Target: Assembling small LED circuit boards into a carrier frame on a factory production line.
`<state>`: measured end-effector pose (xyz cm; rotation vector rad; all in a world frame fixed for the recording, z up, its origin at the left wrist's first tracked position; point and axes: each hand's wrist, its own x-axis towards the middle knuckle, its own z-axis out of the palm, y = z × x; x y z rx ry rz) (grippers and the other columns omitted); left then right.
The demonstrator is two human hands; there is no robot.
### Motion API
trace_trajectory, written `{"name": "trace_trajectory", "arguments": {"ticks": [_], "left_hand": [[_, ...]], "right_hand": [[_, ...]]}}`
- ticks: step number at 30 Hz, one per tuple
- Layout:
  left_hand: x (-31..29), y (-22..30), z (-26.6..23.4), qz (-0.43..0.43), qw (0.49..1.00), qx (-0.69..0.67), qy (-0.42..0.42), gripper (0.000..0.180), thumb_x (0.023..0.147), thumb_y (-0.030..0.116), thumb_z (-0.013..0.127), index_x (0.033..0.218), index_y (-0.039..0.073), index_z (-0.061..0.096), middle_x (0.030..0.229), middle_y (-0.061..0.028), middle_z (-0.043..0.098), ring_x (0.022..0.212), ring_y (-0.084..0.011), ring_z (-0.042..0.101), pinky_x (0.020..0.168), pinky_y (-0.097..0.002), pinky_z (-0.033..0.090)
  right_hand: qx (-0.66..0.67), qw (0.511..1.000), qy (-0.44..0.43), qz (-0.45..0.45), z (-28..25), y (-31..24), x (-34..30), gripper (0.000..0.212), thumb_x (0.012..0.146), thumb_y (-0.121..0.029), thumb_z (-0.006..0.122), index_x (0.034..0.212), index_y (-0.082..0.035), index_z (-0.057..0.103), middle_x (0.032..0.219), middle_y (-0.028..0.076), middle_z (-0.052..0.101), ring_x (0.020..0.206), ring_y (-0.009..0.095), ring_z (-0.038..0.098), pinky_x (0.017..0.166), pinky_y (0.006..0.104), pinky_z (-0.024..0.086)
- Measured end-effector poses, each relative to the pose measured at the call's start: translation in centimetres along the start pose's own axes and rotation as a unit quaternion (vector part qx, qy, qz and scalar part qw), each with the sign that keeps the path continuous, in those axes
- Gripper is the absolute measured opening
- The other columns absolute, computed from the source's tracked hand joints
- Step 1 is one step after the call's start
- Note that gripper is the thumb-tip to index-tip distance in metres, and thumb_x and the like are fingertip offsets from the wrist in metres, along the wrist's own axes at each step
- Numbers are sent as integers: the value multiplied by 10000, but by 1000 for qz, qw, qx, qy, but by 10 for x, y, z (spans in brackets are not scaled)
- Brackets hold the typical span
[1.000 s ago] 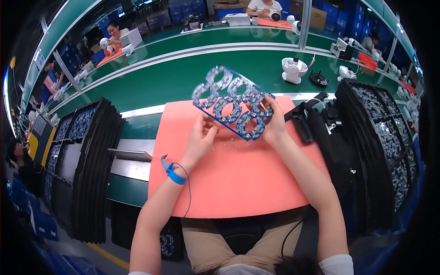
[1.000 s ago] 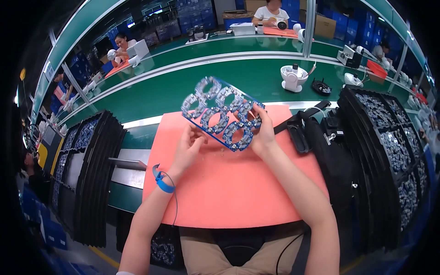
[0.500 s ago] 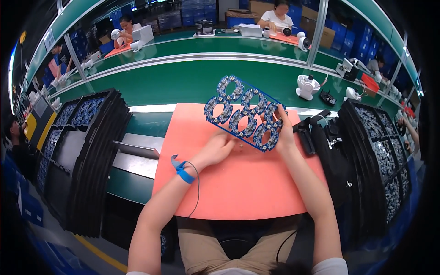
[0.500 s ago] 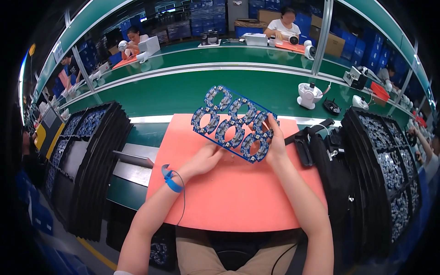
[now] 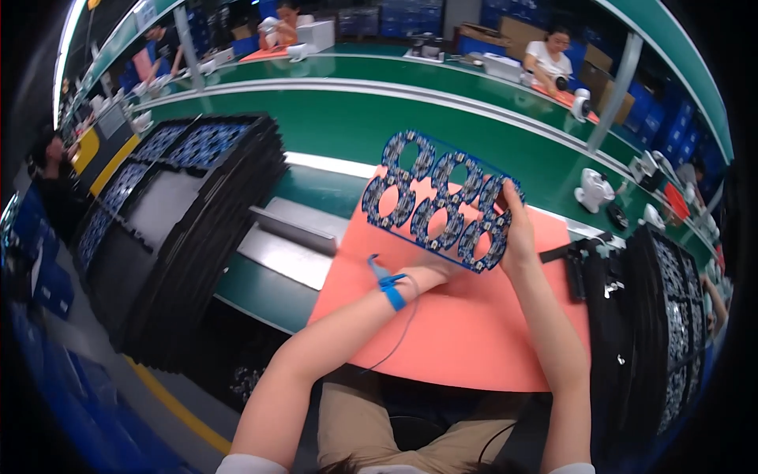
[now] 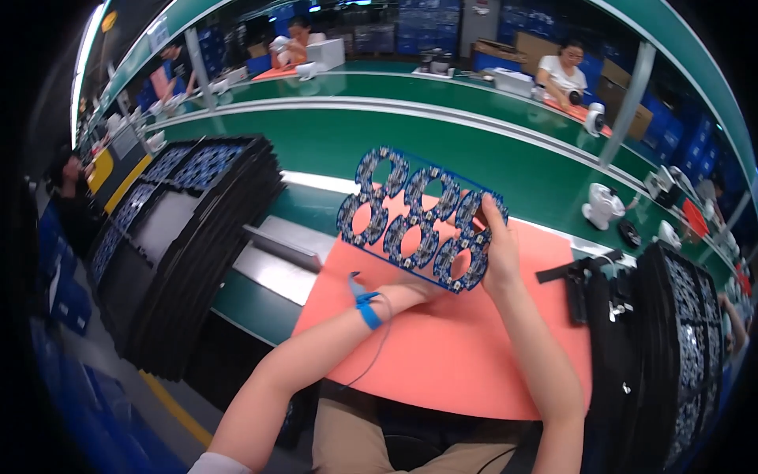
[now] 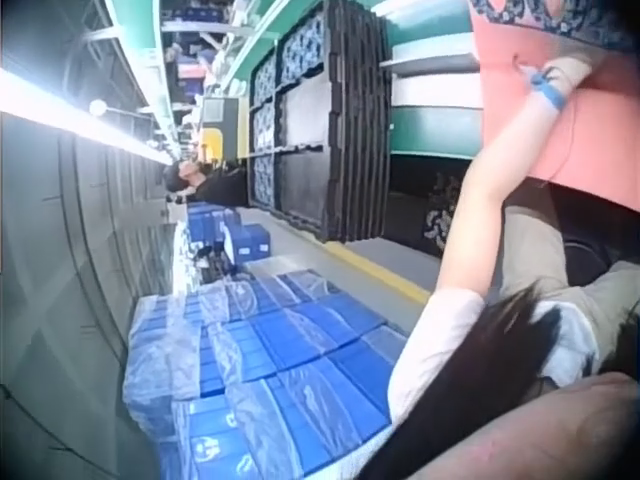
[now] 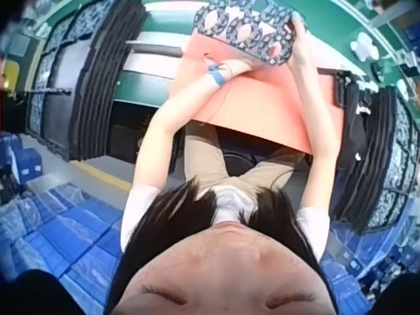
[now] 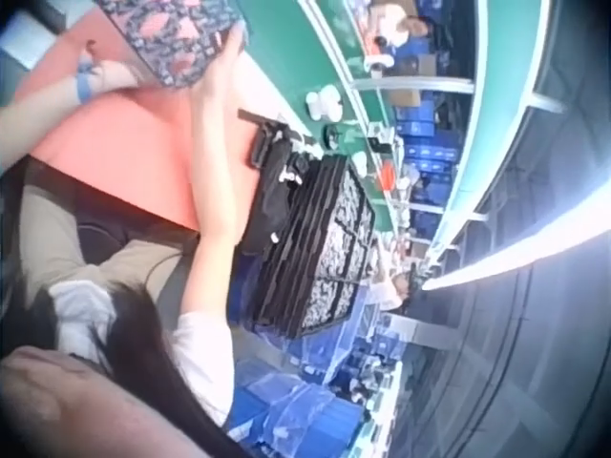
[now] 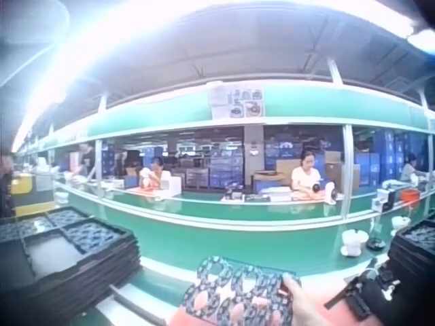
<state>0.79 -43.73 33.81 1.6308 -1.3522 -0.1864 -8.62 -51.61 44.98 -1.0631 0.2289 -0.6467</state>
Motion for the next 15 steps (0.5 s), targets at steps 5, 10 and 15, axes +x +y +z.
{"name": "trace_trajectory", "arguments": {"ticks": [5, 10, 15], "left_hand": [[3, 0, 15, 93, 988, -73, 95, 430, 898, 285, 500, 1228, 14, 454, 1282, -192, 468, 1213, -288, 431, 1003, -380, 344], [2, 16, -14, 13, 983, 180, 23, 273, 878, 254, 502, 921, 3, 598, 860, -193, 607, 826, -308, 602, 733, -408, 469], [-1, 25, -24, 17, 984, 171, -45, 379, 872, 303, 501, 725, -37, 585, 665, -228, 581, 642, -388, 585, 581, -470, 453]], "right_hand": [[-76, 982, -104, -137, 74, 16, 12, 291, 946, -232, 535, 1058, 26, 611, 932, 80, 669, 765, 132, 650, 656, 234, 520], [-90, 963, -185, -173, 135, 57, 22, 279, 943, -221, 547, 1041, 29, 625, 841, 59, 668, 738, 94, 627, 644, 213, 486], [-100, 962, -194, -164, 160, 81, 29, 286, 939, -247, 555, 1002, 22, 629, 792, 45, 665, 709, 71, 600, 615, 204, 458]]}}
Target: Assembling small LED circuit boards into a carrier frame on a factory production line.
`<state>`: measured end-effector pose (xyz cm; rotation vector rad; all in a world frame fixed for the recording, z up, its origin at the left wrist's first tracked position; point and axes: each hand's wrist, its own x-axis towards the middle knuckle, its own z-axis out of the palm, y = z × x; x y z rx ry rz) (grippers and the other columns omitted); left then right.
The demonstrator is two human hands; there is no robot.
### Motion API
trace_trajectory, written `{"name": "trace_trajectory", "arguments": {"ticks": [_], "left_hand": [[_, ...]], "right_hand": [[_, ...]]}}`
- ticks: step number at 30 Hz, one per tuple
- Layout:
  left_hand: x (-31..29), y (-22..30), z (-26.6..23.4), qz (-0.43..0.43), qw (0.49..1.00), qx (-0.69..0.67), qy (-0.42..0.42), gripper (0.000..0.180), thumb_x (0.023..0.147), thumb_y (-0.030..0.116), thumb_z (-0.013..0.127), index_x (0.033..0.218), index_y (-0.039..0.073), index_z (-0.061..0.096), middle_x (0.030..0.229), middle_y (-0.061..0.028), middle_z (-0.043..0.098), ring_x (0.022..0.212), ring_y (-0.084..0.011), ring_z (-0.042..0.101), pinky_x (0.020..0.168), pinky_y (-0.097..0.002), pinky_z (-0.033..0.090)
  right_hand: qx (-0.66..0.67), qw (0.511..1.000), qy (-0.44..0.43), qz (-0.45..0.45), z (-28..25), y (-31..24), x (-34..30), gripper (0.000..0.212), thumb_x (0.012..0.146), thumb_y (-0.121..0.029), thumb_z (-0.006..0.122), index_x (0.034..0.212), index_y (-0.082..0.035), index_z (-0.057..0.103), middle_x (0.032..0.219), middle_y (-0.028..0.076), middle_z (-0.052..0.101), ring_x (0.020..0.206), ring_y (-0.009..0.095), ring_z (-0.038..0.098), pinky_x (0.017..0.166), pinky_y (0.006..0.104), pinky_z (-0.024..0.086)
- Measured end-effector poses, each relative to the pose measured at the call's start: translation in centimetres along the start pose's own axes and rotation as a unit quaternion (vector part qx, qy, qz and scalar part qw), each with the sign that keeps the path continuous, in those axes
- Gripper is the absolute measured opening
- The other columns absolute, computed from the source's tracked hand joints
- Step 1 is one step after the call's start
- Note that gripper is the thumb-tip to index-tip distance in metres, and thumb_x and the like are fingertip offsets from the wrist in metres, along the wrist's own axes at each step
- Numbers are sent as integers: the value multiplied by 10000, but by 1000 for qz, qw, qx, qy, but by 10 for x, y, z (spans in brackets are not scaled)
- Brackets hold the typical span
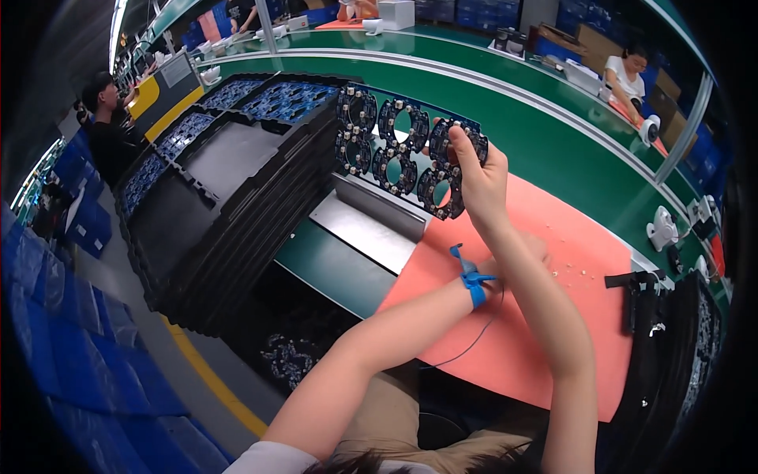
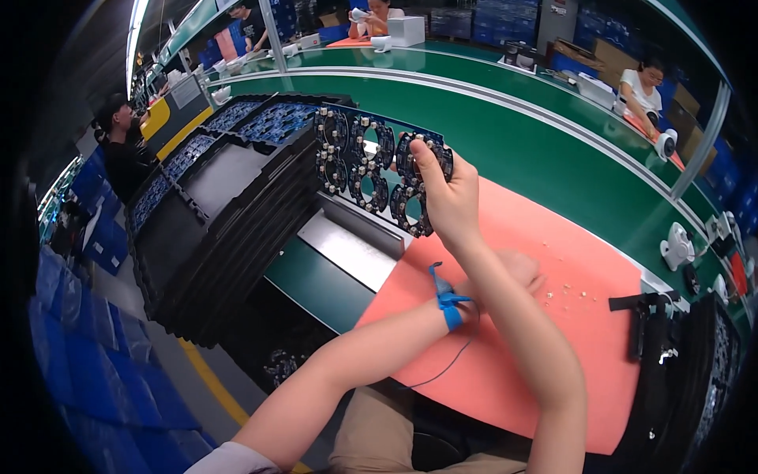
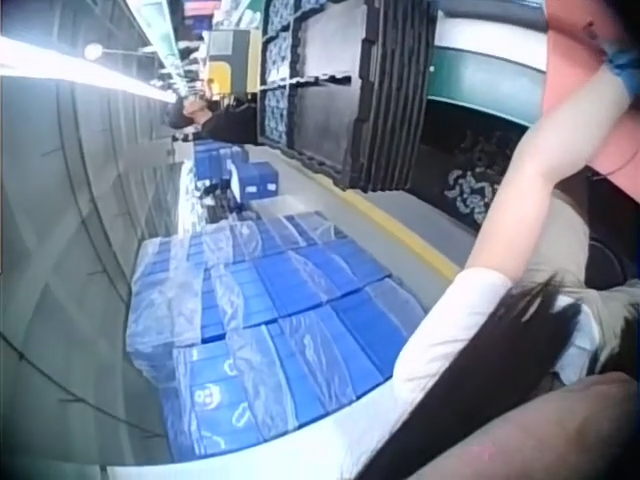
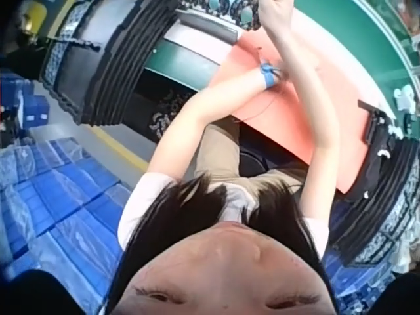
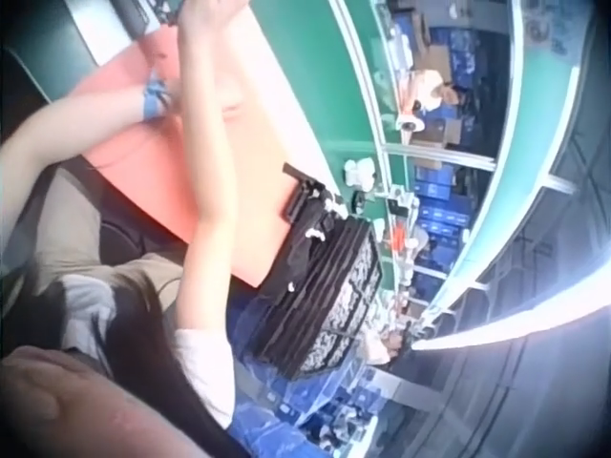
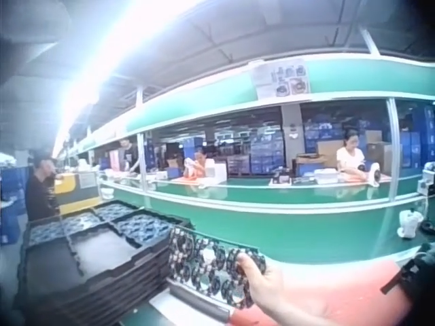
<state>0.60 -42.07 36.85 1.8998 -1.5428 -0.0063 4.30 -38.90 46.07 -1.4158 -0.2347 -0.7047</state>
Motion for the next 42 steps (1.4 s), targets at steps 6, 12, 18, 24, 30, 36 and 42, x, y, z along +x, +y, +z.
{"name": "trace_trajectory", "arguments": {"ticks": [6, 12, 18, 24, 30, 36, 42], "left_hand": [[-1, -4, 5, -43, 998, 43, -6, 337, 833, 293, 531, 690, 0, 616, 660, -196, 605, 643, -365, 606, 587, -469, 479], [5, -1, 8, -26, 998, 55, -8, 308, 823, 280, 538, 682, 18, 620, 661, -172, 616, 646, -358, 612, 587, -472, 482], [2, -2, 12, -24, 997, 66, 23, 275, 813, 277, 569, 705, 27, 606, 632, -172, 604, 635, -352, 612, 557, -474, 473], [0, 1, 8, -14, 996, 88, 24, 278, 805, 275, 582, 688, 23, 592, 614, -168, 598, 617, -347, 609, 540, -462, 472], [3, 1, 11, -13, 996, 88, 4, 272, 802, 266, 583, 674, 26, 594, 613, -165, 599, 607, -336, 610, 534, -459, 472], [5, -4, 14, -23, 995, 96, 21, 265, 796, 254, 580, 657, 29, 593, 590, -156, 592, 601, -333, 607, 534, -455, 472], [2, 0, 11, -13, 992, 122, 13, 253, 794, 243, 582, 652, 33, 583, 567, -142, 583, 563, -299, 610, 520, -419, 487]], "right_hand": [[0, 1000, -6, -12, 22, 18, 2, 289, 936, -264, 562, 918, 15, 639, 756, 27, 659, 651, 49, 554, 577, 204, 427], [-125, 991, 5, -55, 21, 25, -4, 269, 921, -256, 585, 868, -1, 650, 586, -20, 530, 522, 32, 387, 466, 227, 293], [-82, 995, 23, -58, 21, 22, -5, 265, 924, -245, 580, 867, 1, 659, 565, -27, 510, 509, 33, 399, 462, 224, 294], [-132, 989, 4, -69, 25, 16, -10, 261, 920, -241, 586, 882, 8, 655, 644, -13, 599, 548, 25, 439, 482, 209, 333], [-97, 993, 15, -68, 17, 21, -7, 257, 920, -242, 586, 882, 4, 651, 651, -10, 610, 549, 30, 446, 490, 206, 344], [-105, 993, 0, -52, 23, 18, -7, 271, 924, -260, 579, 898, 3, 637, 682, 3, 623, 564, 34, 470, 505, 208, 363], [3, 998, -3, 57, 10, 39, 4, 297, 944, -283, 536, 973, 6, 598, 849, 89, 666, 756, 170, 667, 644, 257, 531]]}}
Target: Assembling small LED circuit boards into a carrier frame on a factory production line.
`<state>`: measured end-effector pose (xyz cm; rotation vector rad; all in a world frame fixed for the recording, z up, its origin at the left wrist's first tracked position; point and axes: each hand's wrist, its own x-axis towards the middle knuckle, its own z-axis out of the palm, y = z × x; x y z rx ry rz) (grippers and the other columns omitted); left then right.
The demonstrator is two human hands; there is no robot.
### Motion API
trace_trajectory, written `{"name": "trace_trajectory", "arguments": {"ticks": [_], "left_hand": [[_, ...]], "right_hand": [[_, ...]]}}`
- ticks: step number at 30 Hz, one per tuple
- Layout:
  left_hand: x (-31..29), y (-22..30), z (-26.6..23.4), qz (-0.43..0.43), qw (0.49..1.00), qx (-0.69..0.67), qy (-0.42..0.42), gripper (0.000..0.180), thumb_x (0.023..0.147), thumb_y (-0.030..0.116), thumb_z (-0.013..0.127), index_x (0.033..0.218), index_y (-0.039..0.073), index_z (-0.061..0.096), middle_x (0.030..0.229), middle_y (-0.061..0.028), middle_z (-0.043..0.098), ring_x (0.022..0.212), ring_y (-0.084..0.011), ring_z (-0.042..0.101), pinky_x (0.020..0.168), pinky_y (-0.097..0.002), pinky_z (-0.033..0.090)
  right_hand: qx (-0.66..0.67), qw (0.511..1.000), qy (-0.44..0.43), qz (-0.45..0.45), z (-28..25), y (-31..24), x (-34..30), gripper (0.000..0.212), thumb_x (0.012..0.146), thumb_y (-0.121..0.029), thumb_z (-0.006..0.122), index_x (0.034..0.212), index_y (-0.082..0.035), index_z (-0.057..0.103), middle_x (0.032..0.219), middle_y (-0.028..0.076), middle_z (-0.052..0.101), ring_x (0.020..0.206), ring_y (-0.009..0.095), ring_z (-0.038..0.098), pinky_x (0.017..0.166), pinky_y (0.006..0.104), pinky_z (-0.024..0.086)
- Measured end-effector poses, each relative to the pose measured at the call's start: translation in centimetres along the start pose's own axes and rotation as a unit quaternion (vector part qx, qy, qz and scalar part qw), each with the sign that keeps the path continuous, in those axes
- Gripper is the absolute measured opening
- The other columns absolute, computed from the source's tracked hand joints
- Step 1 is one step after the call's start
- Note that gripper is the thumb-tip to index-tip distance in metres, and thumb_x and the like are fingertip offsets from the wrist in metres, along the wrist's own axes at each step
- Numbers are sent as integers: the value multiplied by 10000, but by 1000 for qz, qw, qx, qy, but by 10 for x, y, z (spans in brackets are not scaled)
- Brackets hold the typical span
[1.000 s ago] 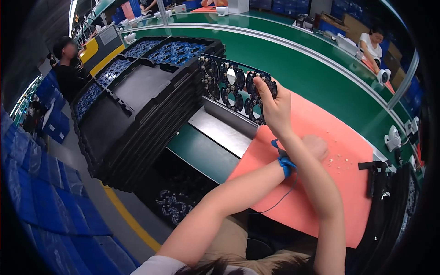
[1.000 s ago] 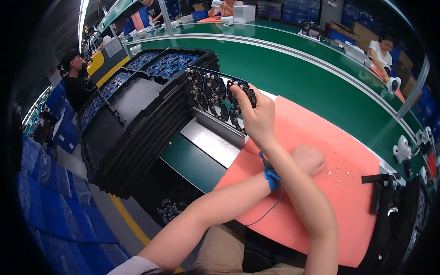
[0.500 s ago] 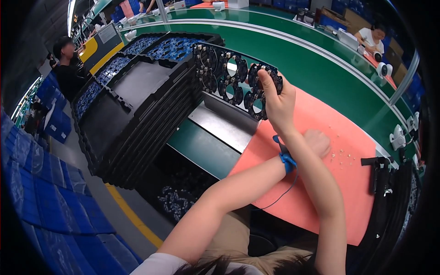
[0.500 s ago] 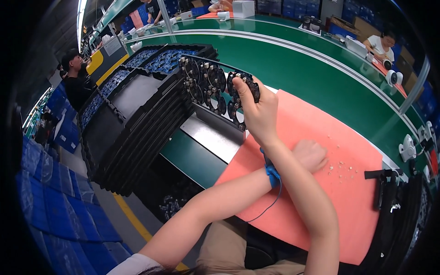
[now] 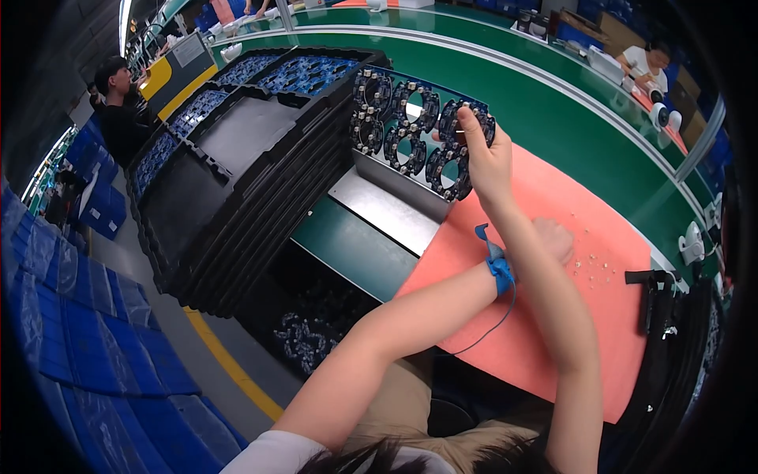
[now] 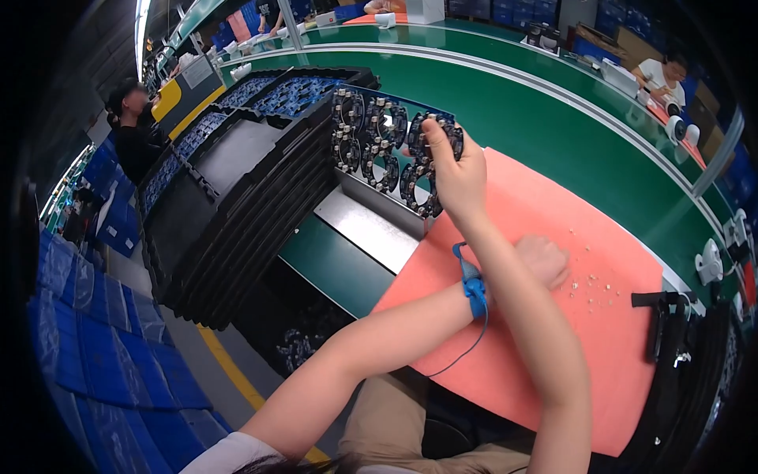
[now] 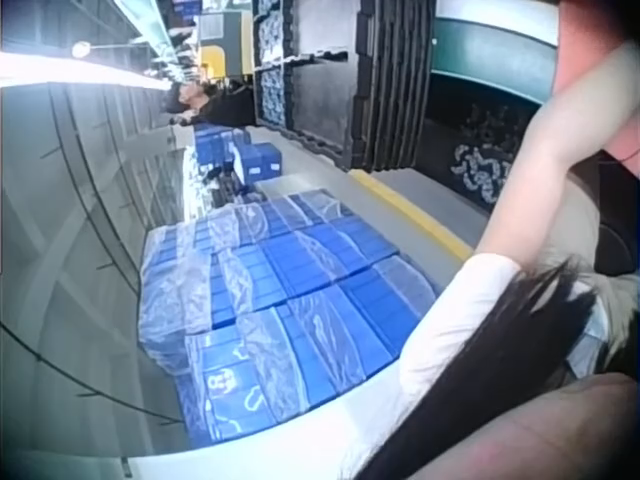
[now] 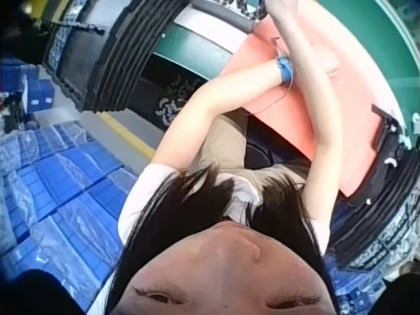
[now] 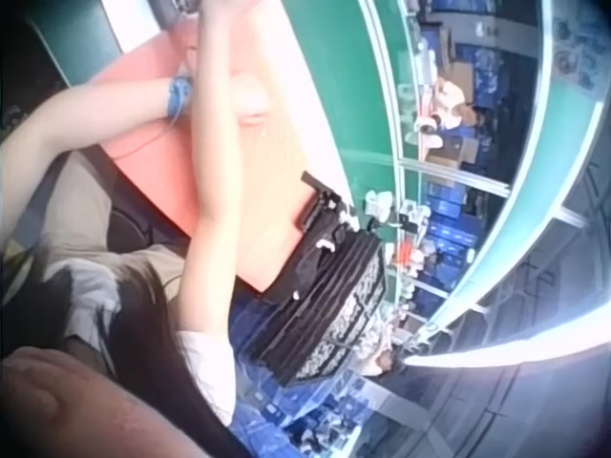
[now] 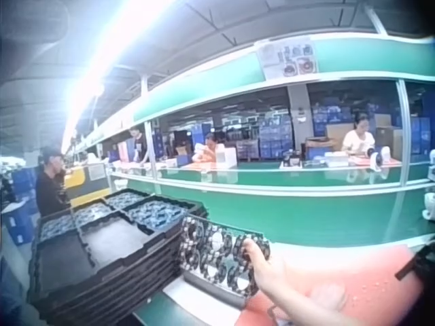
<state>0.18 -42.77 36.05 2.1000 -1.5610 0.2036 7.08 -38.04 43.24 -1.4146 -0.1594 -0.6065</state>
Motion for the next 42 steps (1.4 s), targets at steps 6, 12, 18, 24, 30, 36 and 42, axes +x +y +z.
{"name": "trace_trajectory", "arguments": {"ticks": [6, 12, 18, 24, 30, 36, 42], "left_hand": [[-1, 0, -1, 1, 1000, 5, 12, 247, 793, 252, 589, 670, 37, 588, 565, -131, 586, 561, -294, 613, 521, -412, 493], [-5, -5, 7, 5, 999, 11, 43, 235, 799, 254, 579, 700, 41, 581, 591, -137, 593, 587, -299, 615, 528, -423, 489], [2, -3, -3, 14, 999, -27, -27, 243, 807, 253, 553, 716, 29, 570, 604, -142, 589, 593, -316, 604, 545, -441, 477], [-1, -8, -4, 38, 997, -65, 11, 227, 809, 233, 535, 740, 18, 565, 609, -160, 582, 598, -335, 597, 544, -456, 468], [-1, -6, -2, 27, 998, -52, -4, 235, 811, 246, 536, 758, 18, 560, 622, -162, 590, 613, -338, 603, 557, -456, 477], [0, -2, -2, 38, 997, -57, 20, 223, 819, 239, 539, 761, 25, 559, 644, -162, 595, 635, -336, 607, 558, -452, 481], [-5, -2, -10, 30, 998, -54, 20, 204, 830, 223, 530, 759, 35, 561, 646, -150, 595, 634, -325, 607, 552, -447, 479]], "right_hand": [[32, 999, -10, -8, 7, -4, -4, 263, 949, -270, 533, 948, -12, 586, 787, 49, 654, 703, 98, 627, 618, 224, 486], [-37, 998, -12, -45, 16, -9, -10, 297, 951, -278, 526, 928, 14, 575, 809, 89, 657, 712, 147, 648, 642, 257, 511], [9, 995, 47, 83, -9, 2, 7, 313, 935, -333, 534, 877, -33, 603, 778, 103, 660, 679, 132, 646, 529, 249, 464], [19, 950, 143, 276, -25, 33, 5, 380, 854, -437, 601, 837, -57, 610, 669, 9, 528, 568, 103, 479, 518, 245, 392], [64, 957, 118, 258, -32, 30, 9, 401, 878, -440, 571, 1020, -65, 578, 918, 46, 576, 728, 147, 546, 579, 321, 455], [-131, 961, 142, 199, -56, 64, 19, 385, 875, -323, 581, 1125, -34, 531, 1002, 71, 608, 842, 154, 589, 708, 295, 482], [-420, 859, 281, 80, -57, 68, 14, 670, 716, -285, 661, 1225, 61, 395, 1181, 236, 478, 1104, 357, 453, 961, 382, 365]]}}
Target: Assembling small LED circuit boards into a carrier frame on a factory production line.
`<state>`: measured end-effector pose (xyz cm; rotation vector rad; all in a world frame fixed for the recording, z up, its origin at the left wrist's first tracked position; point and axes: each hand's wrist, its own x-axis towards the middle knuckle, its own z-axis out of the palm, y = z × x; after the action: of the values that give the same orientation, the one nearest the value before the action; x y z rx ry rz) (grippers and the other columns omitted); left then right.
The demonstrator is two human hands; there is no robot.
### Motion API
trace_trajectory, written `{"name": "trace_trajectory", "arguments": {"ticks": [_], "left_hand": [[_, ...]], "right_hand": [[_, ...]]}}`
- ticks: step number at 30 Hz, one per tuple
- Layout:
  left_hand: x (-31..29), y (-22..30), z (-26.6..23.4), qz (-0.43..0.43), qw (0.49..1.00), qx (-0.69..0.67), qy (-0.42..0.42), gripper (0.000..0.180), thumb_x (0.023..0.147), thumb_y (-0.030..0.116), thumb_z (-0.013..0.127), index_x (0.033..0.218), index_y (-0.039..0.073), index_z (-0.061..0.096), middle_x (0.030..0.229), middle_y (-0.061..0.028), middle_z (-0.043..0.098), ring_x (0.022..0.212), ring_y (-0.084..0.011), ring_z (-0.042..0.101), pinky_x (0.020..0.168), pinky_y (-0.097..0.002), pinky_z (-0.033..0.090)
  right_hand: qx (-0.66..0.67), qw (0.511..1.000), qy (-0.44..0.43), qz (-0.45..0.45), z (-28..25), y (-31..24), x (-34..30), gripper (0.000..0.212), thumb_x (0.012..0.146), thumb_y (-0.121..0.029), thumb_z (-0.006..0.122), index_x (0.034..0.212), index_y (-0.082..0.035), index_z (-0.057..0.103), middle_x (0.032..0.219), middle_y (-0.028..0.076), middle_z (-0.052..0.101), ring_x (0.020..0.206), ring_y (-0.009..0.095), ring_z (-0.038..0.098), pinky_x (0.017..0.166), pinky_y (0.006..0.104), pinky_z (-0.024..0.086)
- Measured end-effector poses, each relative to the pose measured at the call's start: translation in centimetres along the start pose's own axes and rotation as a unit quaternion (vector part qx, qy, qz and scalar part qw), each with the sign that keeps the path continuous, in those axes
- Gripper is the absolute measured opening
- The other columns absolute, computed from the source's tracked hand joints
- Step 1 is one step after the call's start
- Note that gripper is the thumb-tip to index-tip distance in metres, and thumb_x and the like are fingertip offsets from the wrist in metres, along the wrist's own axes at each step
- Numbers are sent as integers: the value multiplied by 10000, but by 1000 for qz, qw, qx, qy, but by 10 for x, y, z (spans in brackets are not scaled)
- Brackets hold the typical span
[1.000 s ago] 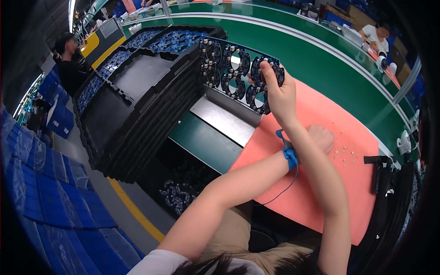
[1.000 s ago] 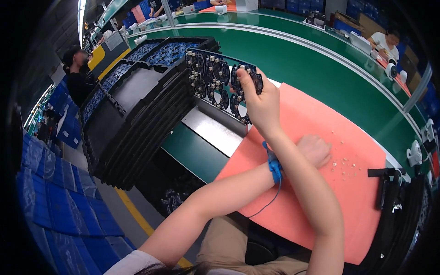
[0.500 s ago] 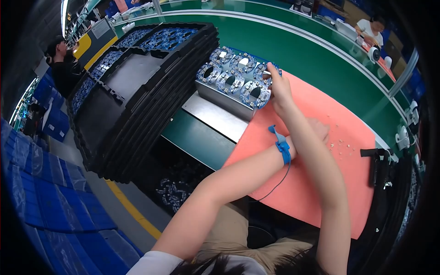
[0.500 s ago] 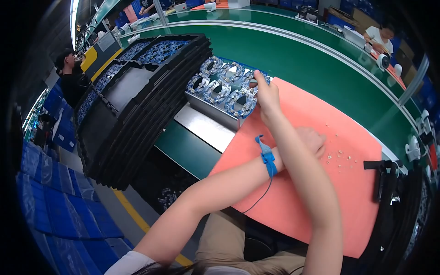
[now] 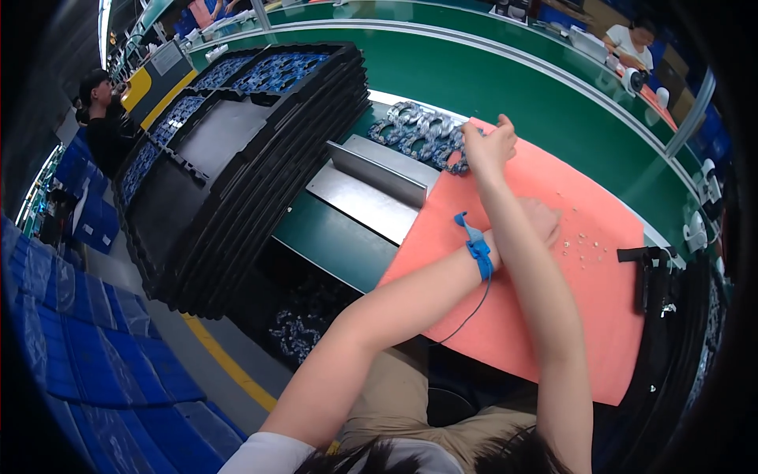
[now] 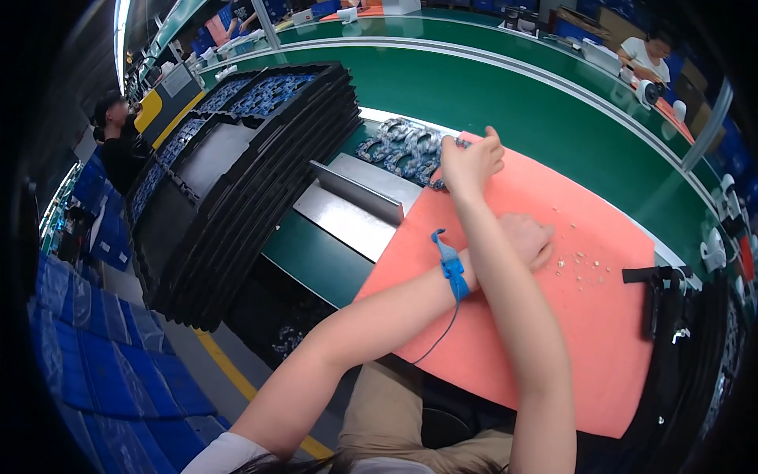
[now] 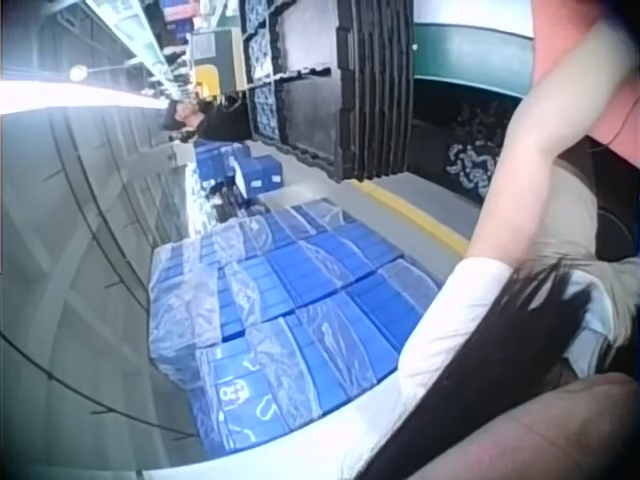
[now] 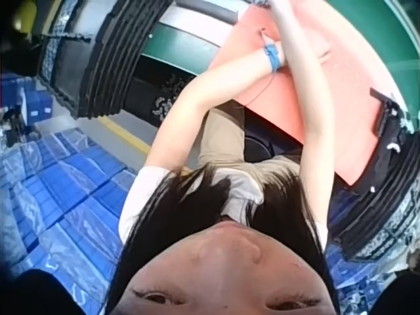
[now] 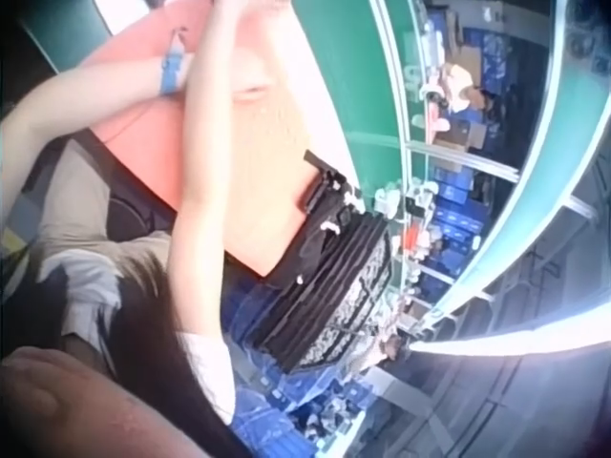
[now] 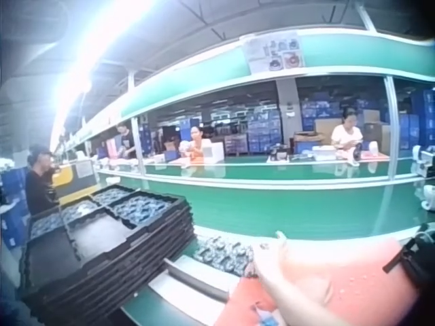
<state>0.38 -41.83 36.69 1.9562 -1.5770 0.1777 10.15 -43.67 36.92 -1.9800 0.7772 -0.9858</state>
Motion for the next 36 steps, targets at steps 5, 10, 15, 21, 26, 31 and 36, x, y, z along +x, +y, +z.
{"name": "trace_trajectory", "arguments": {"ticks": [5, 10, 15, 21, 26, 31, 36], "left_hand": [[-2, 1, 9, -25, 999, 30, 25, 202, 830, 237, 536, 771, 49, 580, 656, -133, 610, 660, -309, 617, 597, -437, 491], [3, 7, 19, -15, 997, 62, 45, 185, 818, 235, 552, 752, 75, 617, 661, -102, 634, 676, -259, 639, 601, -407, 500], [-1, -2, 15, -46, 997, 65, 9, 220, 828, 262, 551, 770, 57, 605, 681, -128, 632, 692, -295, 628, 647, -430, 499], [10, 16, 13, -44, 998, 36, -10, 200, 826, 245, 552, 795, 54, 605, 677, -132, 630, 686, -302, 625, 639, -431, 490], [-14, -30, 33, 28, 862, -504, 45, 227, 817, 240, 540, 866, 23, 585, 728, -191, 621, 694, -351, 608, 614, -459, 464], [12, 1, -13, -43, 991, -37, -125, 276, 862, 265, 487, 872, 8, 587, 817, -201, 635, 776, -380, 610, 688, -494, 475], [11, -2, -15, -49, 992, -73, -89, 294, 879, 284, 505, 812, -1, 541, 758, -207, 615, 718, -387, 591, 628, -473, 454]], "right_hand": [[127, 940, -145, -282, -29, -29, -33, 242, 812, -146, 575, 1032, -46, 601, 1033, 152, 560, 979, 311, 537, 878, 375, 435], [-9, 830, -283, -480, -62, -48, -67, 165, 822, -118, 621, 970, -54, 656, 843, 93, 612, 770, 254, 599, 649, 347, 498], [-14, 812, -263, -521, -65, -45, -70, 132, 776, -81, 657, 902, -48, 677, 731, 93, 600, 694, 247, 598, 607, 357, 491], [-21, 830, -280, -482, -102, -28, -56, 148, 757, -51, 670, 905, -55, 674, 759, 98, 628, 693, 258, 611, 614, 351, 499], [44, 859, -236, -452, -126, -22, -49, 202, 785, -23, 655, 981, -70, 657, 834, 93, 667, 777, 223, 647, 666, 324, 517], [-138, 919, -39, -368, -218, 39, 11, 123, 799, -43, 656, 920, -18, 660, 850, 114, 668, 724, 206, 653, 658, 292, 512], [-229, 948, -31, -218, -288, 122, 27, 75, 801, -36, 620, 867, 0, 623, 801, 116, 644, 691, 220, 633, 633, 297, 501]]}}
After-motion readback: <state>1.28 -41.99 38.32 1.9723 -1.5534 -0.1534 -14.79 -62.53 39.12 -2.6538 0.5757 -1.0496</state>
